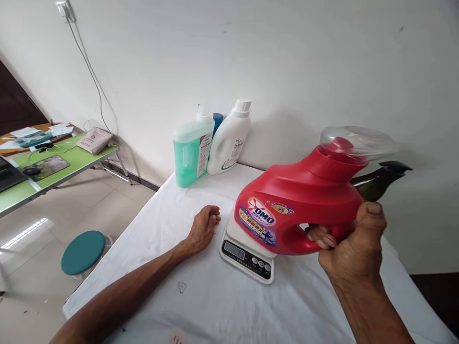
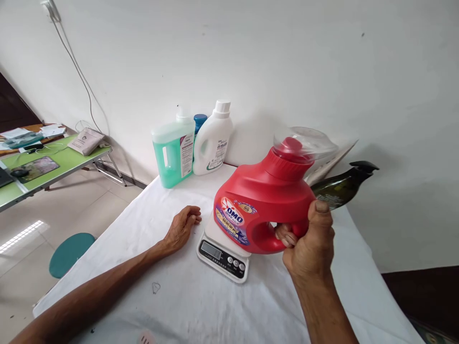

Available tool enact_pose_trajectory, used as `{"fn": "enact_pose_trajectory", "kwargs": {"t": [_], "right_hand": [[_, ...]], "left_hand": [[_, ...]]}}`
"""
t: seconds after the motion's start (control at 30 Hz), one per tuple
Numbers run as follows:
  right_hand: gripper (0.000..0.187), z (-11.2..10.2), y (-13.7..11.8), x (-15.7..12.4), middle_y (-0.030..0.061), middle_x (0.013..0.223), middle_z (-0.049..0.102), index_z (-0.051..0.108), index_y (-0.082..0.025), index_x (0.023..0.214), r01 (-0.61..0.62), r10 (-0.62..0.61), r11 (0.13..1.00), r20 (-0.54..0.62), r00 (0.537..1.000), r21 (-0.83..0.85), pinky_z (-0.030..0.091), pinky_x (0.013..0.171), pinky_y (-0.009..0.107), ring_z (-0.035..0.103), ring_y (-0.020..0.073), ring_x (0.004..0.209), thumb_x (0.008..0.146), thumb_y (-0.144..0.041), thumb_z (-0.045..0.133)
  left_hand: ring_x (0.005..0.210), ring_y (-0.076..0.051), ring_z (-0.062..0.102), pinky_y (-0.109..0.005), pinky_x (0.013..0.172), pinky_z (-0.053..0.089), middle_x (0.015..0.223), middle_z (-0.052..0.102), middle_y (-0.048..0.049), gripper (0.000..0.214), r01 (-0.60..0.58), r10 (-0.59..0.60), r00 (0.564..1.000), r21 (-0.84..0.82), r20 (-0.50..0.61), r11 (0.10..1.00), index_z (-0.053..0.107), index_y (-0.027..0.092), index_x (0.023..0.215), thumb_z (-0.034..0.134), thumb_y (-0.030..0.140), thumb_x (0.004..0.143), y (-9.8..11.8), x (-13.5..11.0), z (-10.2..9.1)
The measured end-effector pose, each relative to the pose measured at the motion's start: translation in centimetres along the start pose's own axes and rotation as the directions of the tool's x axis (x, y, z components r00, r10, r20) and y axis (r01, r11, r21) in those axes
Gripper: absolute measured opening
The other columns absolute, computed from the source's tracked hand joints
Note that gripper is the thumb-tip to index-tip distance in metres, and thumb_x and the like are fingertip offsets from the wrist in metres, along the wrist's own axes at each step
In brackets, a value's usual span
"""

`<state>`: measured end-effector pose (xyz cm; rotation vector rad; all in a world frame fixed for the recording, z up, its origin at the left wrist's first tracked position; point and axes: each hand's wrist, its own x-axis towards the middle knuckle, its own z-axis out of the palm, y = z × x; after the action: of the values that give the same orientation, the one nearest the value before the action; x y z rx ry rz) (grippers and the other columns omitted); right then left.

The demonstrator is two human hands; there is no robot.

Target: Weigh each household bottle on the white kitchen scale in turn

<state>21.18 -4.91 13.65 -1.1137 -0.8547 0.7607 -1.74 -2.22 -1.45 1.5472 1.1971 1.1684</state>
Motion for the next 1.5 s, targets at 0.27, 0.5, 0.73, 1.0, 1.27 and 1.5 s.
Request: {"fn": "enact_pose_trajectory", "kwargs": {"t": [0.27,0.5,0.73,1.0,1.27,1.5], "right_hand": [[0.067,-0.2,0.3,0.6,-0.0064,0.034,0.032,0.042,-0.024,0.050,-0.001,0.001,1.000,0.020,1.000,0.010,0.020,0.025,0.022,0.024,0.0071,0.024,0.061,-0.086,0.066],[0.068,-0.1,0.9,0.7,-0.0064,0.037,0.032,0.040,-0.025,0.054,0.031,-0.032,0.999,0.032,0.999,0.033,0.022,0.027,0.024,0.026,0.0080,0.027,0.067,-0.086,0.065],[0.065,-2.0,0.9,0.7,-0.0006,0.059,0.051,0.049,-0.023,0.062,0.082,-0.083,0.996,-0.062,0.995,-0.023,0.042,0.051,0.030,0.052,0.0162,0.057,0.062,-0.086,0.067],[0.053,-9.0,7.0,-4.5,0.0044,0.057,0.058,0.065,-0.021,0.066,-0.292,0.206,0.888,-0.260,0.943,-0.355,0.040,0.056,0.038,0.049,0.0205,0.052,0.082,-0.071,0.056],[0.055,-10.5,9.9,-7.4,0.0002,0.062,0.054,0.055,-0.023,0.065,-0.202,0.185,0.727,-0.096,0.978,-0.656,0.039,0.059,0.032,0.048,0.0184,0.061,0.090,-0.072,0.053],[0.053,-10.7,10.0,-7.2,-0.0007,0.064,0.053,0.053,-0.023,0.064,-0.209,0.186,0.749,-0.103,0.977,-0.628,0.039,0.064,0.032,0.048,0.0179,0.064,0.092,-0.068,0.055]], "left_hand": [[0.094,-0.017,0.070,-0.038,0.088,0.060,0.112,0.068,-0.0111,0.026,-0.001,0.001,1.000,0.034,0.011,0.999,0.058,0.017,0.118,0.040,0.021,0.100,0.2,0.0,0.0],[0.094,-0.017,0.070,-0.037,0.088,0.060,0.113,0.068,-0.0104,0.025,-0.019,0.018,1.000,0.050,0.026,0.999,0.058,0.018,0.119,0.042,0.022,0.100,0.1,0.2,-0.1],[0.099,-0.020,0.070,-0.040,0.090,0.059,0.115,0.068,-0.0121,0.026,-0.019,0.015,0.999,0.077,0.051,0.997,0.058,0.017,0.119,0.042,0.020,0.099,0.3,0.2,-0.3],[0.101,-0.020,0.070,-0.040,0.092,0.058,0.114,0.068,-0.0104,0.024,-0.046,0.041,0.997,0.082,0.063,0.996,0.058,0.019,0.119,0.044,0.020,0.098,0.2,0.1,-0.3],[0.101,-0.021,0.069,-0.041,0.094,0.058,0.115,0.069,-0.0112,0.024,-0.069,0.062,0.996,0.127,0.059,0.990,0.059,0.019,0.119,0.048,0.022,0.098,0.3,0.1,-0.4],[0.101,-0.020,0.068,-0.040,0.094,0.057,0.114,0.069,-0.0103,0.023,-0.093,0.085,0.995,0.139,0.060,0.986,0.059,0.019,0.119,0.052,0.024,0.098,0.2,0.1,-0.4]]}}
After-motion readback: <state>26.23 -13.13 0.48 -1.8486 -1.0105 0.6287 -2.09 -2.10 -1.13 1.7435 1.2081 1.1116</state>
